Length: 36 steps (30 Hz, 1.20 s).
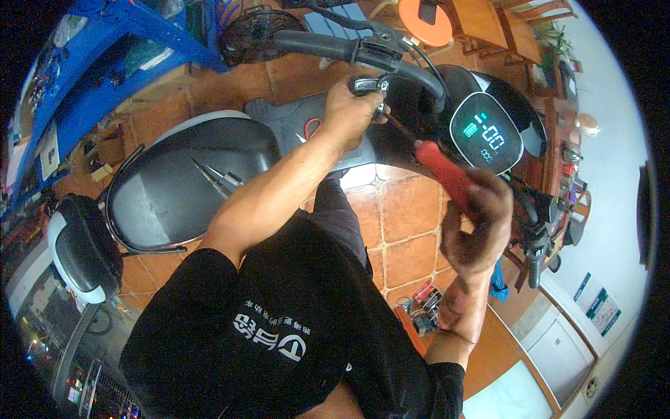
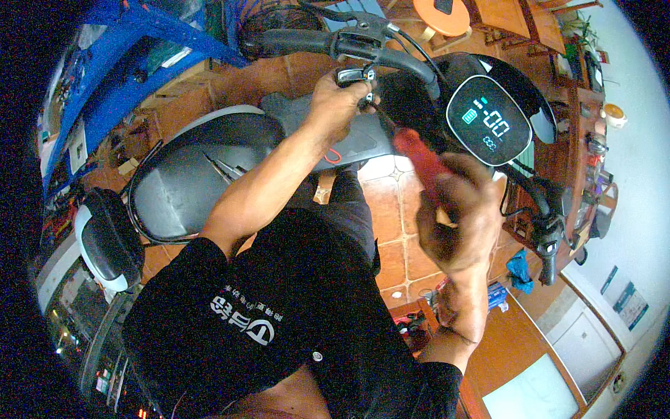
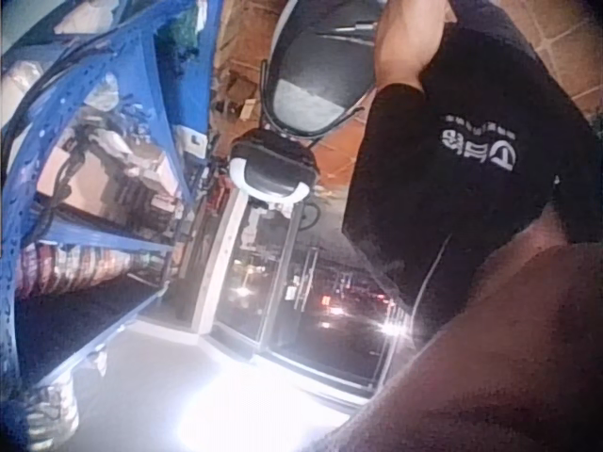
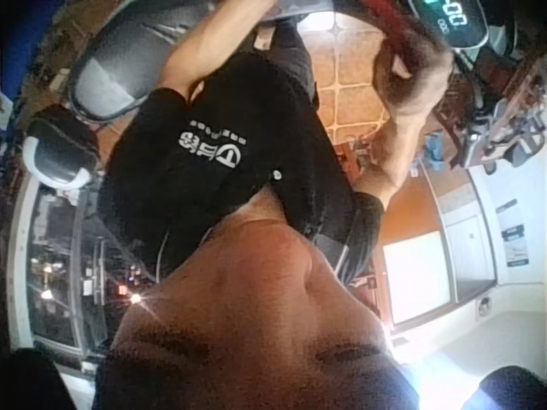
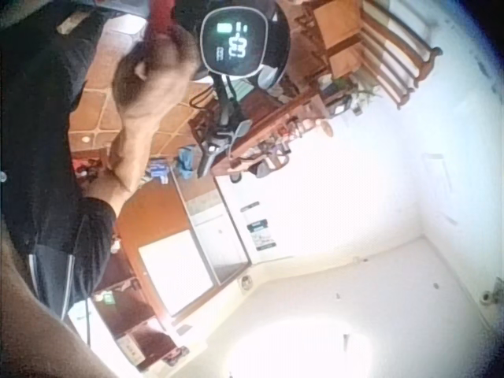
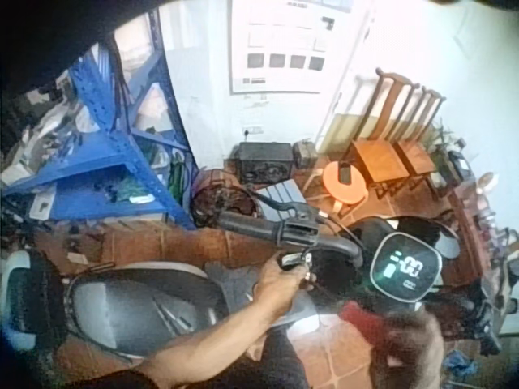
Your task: The person uses a screwdriver to tighten screws on the scooter's handlebar assembly and throttle housing. They repeatedly adjust and secure components on the left and right handlebars, then move to the scooter seat area to continue tightening fasteners.
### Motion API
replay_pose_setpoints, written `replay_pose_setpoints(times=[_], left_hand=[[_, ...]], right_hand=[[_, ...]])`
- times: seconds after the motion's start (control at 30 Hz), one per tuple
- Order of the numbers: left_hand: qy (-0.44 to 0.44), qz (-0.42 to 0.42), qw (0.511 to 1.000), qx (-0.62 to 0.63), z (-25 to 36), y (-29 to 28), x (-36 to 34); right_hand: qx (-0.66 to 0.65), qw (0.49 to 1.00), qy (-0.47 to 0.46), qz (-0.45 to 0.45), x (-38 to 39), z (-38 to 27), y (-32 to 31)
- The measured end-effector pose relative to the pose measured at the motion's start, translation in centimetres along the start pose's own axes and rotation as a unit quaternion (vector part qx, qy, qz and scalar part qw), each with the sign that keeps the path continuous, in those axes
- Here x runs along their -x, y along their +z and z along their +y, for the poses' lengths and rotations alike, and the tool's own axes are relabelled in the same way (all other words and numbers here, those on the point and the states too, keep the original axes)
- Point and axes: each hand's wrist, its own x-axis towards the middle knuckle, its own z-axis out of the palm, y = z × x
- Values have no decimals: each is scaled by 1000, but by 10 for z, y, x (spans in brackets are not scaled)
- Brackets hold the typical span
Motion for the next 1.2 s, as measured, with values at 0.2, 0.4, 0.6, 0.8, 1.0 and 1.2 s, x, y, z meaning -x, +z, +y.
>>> replay_pose_setpoints(times=[0.2, 0.4, 0.6, 0.8, 1.0, 1.2], left_hand=[[1, -3, 1000, -9, -3, -3, -5], [-37, -13, 999, 2, 2, -3, -3], [-38, -29, 999, -3, 1, -9, -1], [-53, -40, 997, 40, -3, -7, -3], [-79, -30, 994, 75, 1, -7, -3], [-78, -43, 992, 93, 1, -8, -4]], right_hand=[[-25, 988, -141, -49, -20, -13, -3], [52, 992, -109, -41, -24, -19, -7], [99, 980, -155, -75, -53, -22, -25], [137, 989, -62, -14, -43, -8, -23], [66, 995, -42, -68, -51, -9, -28], [89, 990, -66, -85, -61, -26, -29]])
